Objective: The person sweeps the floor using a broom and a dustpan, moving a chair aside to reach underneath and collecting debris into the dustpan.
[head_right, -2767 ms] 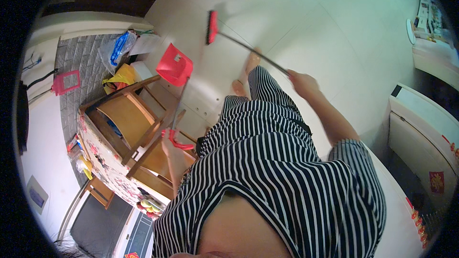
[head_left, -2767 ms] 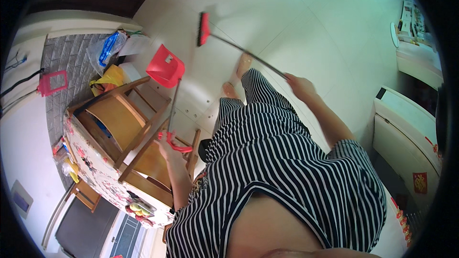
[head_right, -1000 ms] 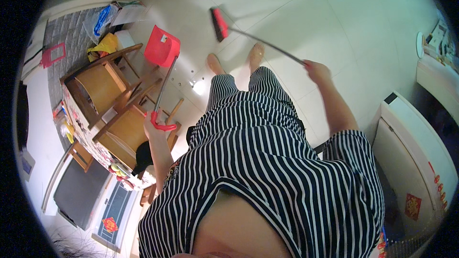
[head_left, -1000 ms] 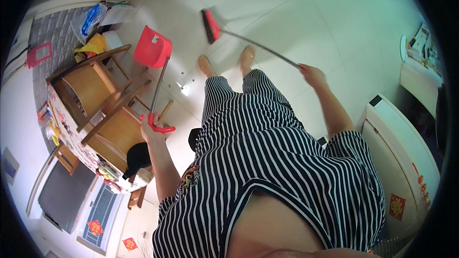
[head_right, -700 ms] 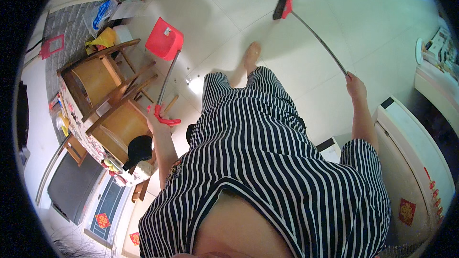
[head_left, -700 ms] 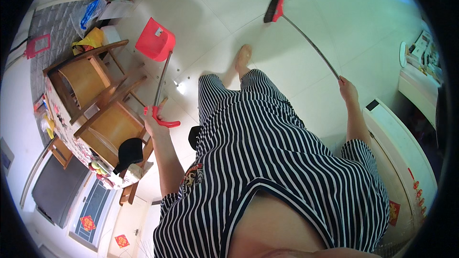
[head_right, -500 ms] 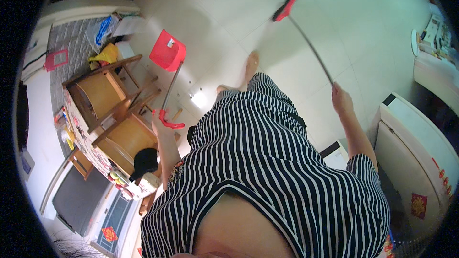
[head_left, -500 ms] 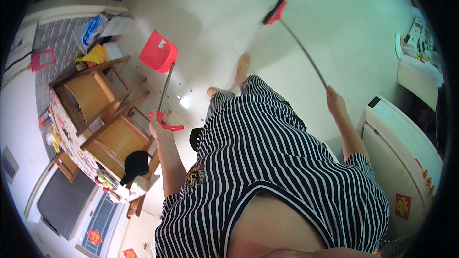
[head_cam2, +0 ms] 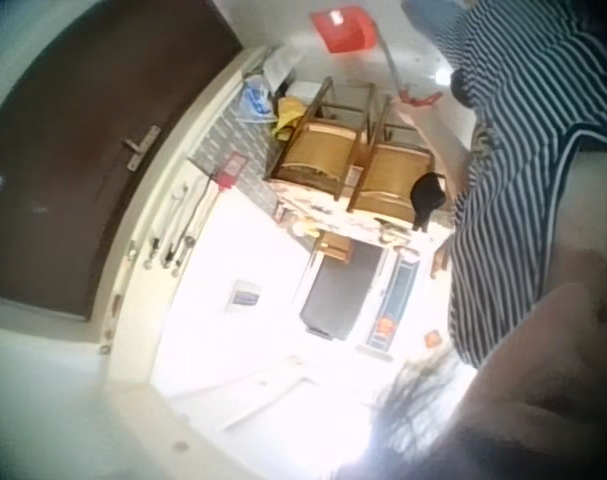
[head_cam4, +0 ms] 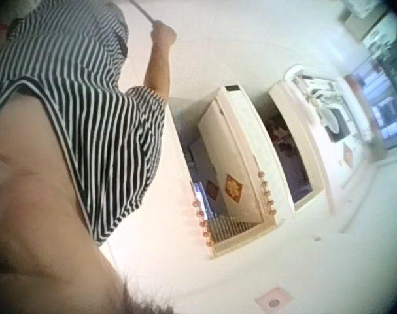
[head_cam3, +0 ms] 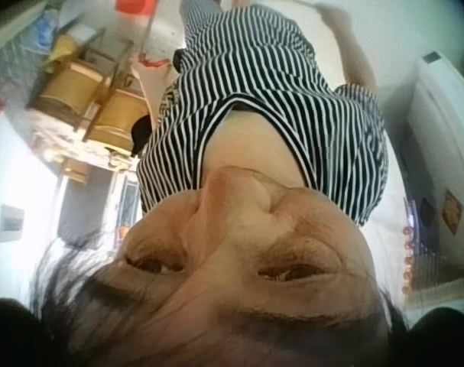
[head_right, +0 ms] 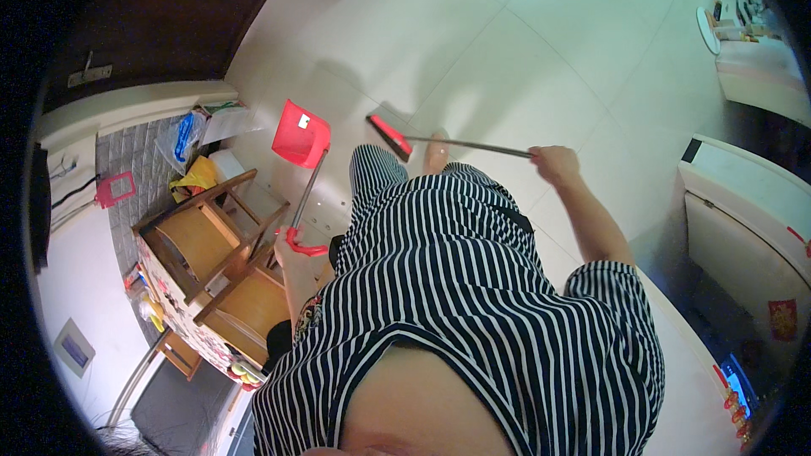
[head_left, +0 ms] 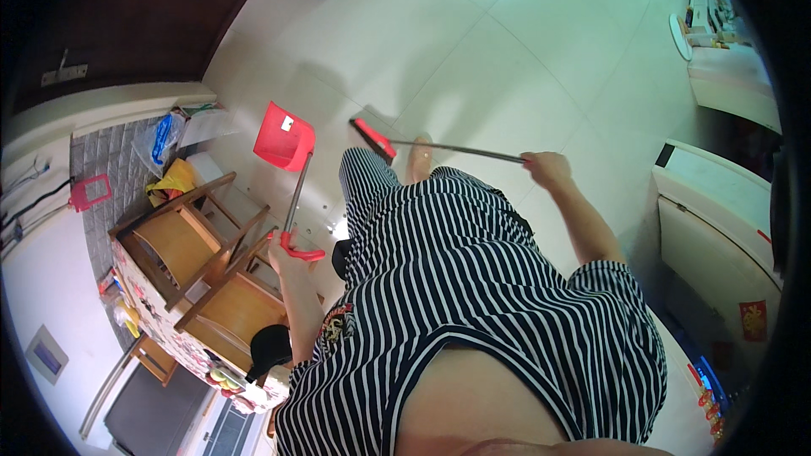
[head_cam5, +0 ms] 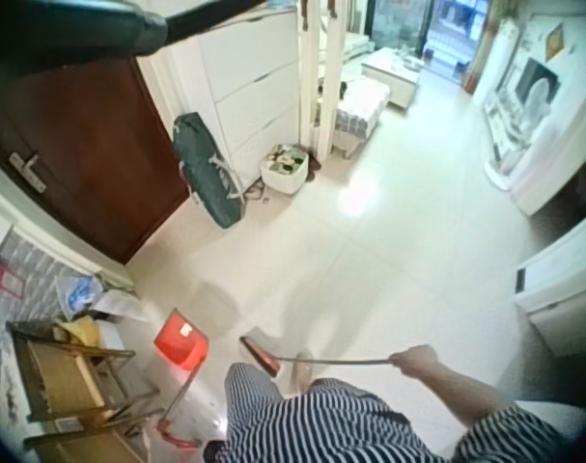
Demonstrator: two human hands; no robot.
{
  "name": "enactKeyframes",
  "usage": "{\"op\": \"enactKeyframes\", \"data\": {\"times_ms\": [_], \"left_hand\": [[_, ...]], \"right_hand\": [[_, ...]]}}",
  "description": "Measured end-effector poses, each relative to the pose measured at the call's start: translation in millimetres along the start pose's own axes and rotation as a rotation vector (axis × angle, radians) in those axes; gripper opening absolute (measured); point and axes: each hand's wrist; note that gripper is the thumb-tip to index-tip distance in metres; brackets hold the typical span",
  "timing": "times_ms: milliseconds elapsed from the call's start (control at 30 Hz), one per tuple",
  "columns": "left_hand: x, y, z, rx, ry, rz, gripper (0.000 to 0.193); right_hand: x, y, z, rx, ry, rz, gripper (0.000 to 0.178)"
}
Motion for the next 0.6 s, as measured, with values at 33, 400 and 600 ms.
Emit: {"op": "enactKeyframes", "data": {"times_ms": [33, 400, 600], "left_hand": [[0, -14, -5, -0.003, 0.005, 0.011, 0.014], [21, -80, 28, -0.135, -0.035, 0.076, 0.015], [53, -58, 59, -0.145, -0.029, -0.027, 0.019]], "right_hand": [[12, -2, -6, 0.004, -0.013, 0.040, 0.023], [64, 31, -89, 0.152, -0.091, 0.460, 0.030], [23, 50, -161, 0.081, -0.269, 0.523, 0.035]]}}
Point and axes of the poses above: each hand's wrist, its own y-axis away from the middle knuckle, its own z-axis out of the palm, x = y × z, and after that the axes turned 6 degrees about x, right-handed
